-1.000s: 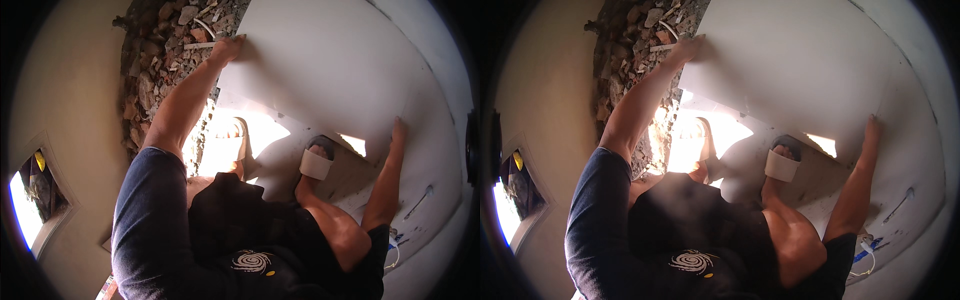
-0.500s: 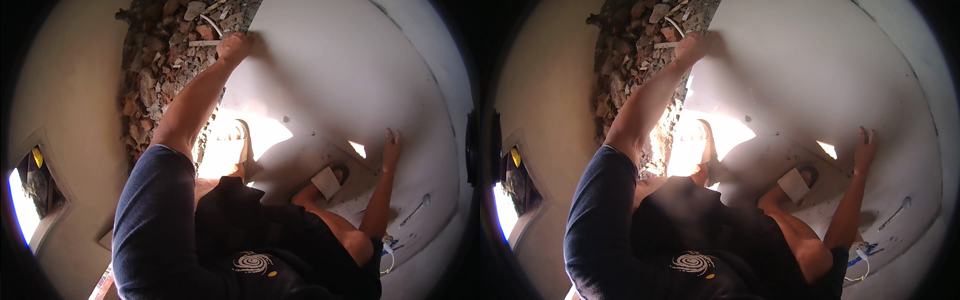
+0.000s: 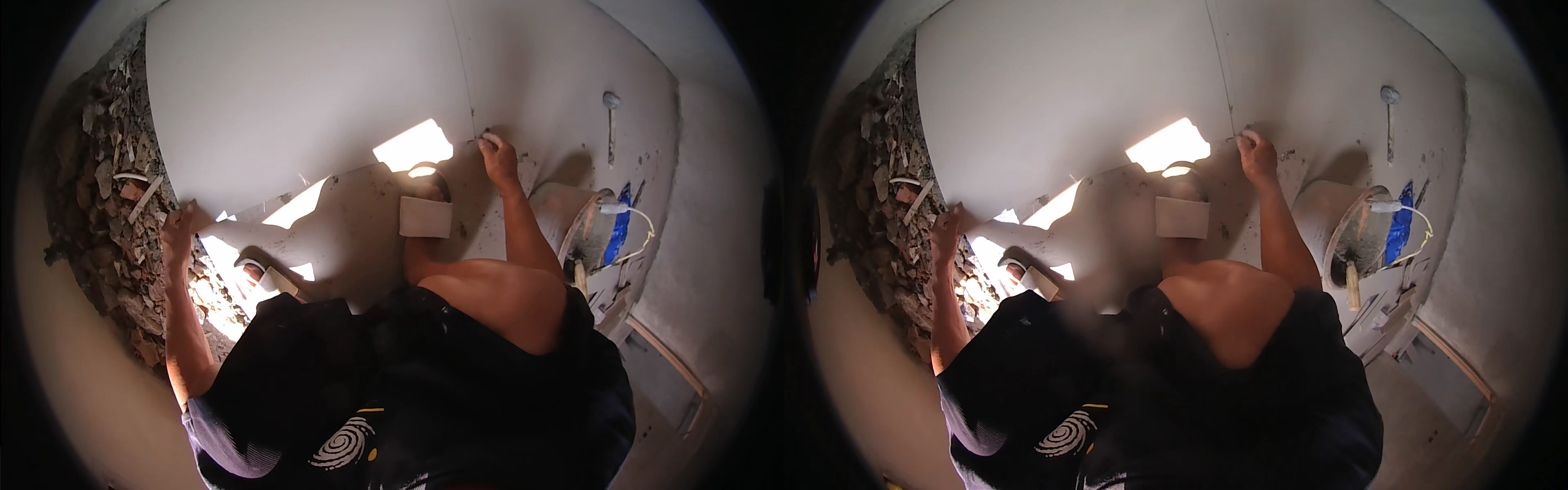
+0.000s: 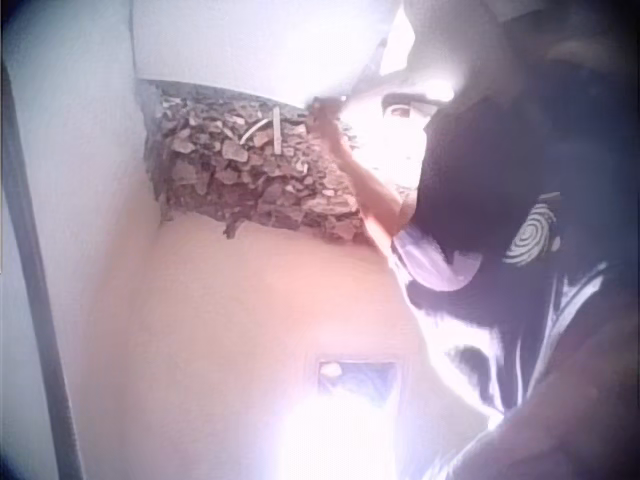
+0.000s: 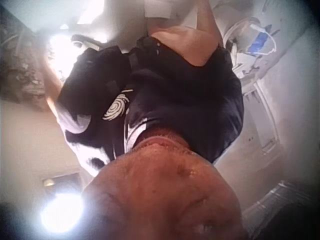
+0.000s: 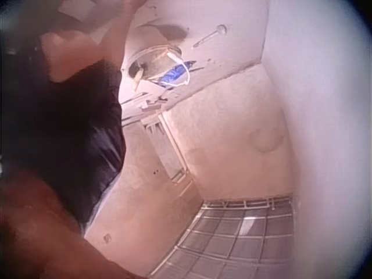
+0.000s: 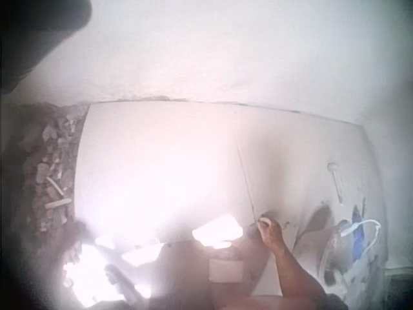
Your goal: The person scoops cement from a bucket and spreads it on the floor with a trowel, then places a large white tile onto the cement and taps it with a rubber mallet to level it. The person repeats the process by spreading more cement and positioning another tile.
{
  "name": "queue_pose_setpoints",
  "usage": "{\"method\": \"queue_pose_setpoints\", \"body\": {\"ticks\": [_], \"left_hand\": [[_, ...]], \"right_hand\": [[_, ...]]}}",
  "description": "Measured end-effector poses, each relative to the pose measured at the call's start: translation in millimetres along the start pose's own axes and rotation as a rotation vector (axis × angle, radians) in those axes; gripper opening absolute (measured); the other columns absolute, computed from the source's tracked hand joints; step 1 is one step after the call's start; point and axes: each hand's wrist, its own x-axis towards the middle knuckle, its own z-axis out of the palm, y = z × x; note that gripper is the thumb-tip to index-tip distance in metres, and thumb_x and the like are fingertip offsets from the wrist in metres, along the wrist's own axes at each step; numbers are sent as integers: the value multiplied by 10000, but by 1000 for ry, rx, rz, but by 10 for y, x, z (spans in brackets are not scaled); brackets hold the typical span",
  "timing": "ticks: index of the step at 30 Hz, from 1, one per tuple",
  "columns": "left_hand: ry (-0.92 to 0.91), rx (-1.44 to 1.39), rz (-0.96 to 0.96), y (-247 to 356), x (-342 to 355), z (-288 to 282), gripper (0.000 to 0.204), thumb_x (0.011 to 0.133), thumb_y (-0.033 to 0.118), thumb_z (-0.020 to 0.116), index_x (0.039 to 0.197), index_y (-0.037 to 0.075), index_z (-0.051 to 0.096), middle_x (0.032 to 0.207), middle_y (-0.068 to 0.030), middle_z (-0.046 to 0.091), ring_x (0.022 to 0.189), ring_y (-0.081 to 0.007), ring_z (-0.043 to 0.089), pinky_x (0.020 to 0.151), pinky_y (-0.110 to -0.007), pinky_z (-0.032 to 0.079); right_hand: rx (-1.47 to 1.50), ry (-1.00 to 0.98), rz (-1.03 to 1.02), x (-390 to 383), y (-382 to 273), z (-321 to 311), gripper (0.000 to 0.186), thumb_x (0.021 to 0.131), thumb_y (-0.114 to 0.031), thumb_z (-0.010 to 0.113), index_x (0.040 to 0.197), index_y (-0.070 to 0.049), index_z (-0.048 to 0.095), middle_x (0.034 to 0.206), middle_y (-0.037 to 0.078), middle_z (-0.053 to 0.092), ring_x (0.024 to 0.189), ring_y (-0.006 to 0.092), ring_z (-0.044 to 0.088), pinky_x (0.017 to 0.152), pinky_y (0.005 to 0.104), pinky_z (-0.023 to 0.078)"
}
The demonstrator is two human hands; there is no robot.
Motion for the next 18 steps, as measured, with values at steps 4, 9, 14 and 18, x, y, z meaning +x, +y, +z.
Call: {"method": "queue_pose_setpoints", "body": {"ticks": [4, 9, 14, 18], "left_hand": [[65, -57, 5, -159, 32, 84, 455, 946, 457, 594, 853, 12, 622, 610, 4, 453, 525, -93, 359, 449, -311, 292], [161, -29, 23, -148, -29, 115, 500, 935, 501, 585, 853, 9, 620, 654, -17, 502, 595, -125, 410, 546, -329, 356], [134, -90, 11, -159, -23, 171, 457, 925, 462, 624, 904, 6, 653, 709, -35, 583, 651, -119, 476, 574, -325, 402], [118, -227, 14, -119, -48, 165, 386, 937, 393, 614, 941, 9, 652, 681, -16, 586, 582, -100, 486, 499, -310, 390]], "right_hand": [[53, -103, 16, 111, -144, 46, 413, 837, -310, 684, 1086, 20, 661, 1020, 179, 691, 947, 285, 652, 848, 368, 498], [153, -137, 43, 139, -184, 55, 489, 773, -321, 761, 1073, 45, 635, 1010, 175, 686, 913, 247, 651, 818, 357, 503], [3, -84, -73, 141, -68, 130, 562, 749, -337, 806, 1089, 59, 598, 954, 169, 669, 888, 242, 632, 787, 359, 501], [-53, 8, -192, 89, -27, 181, 540, 769, -343, 806, 1069, 55, 599, 960, 157, 644, 875, 251, 614, 778, 366, 496]]}}
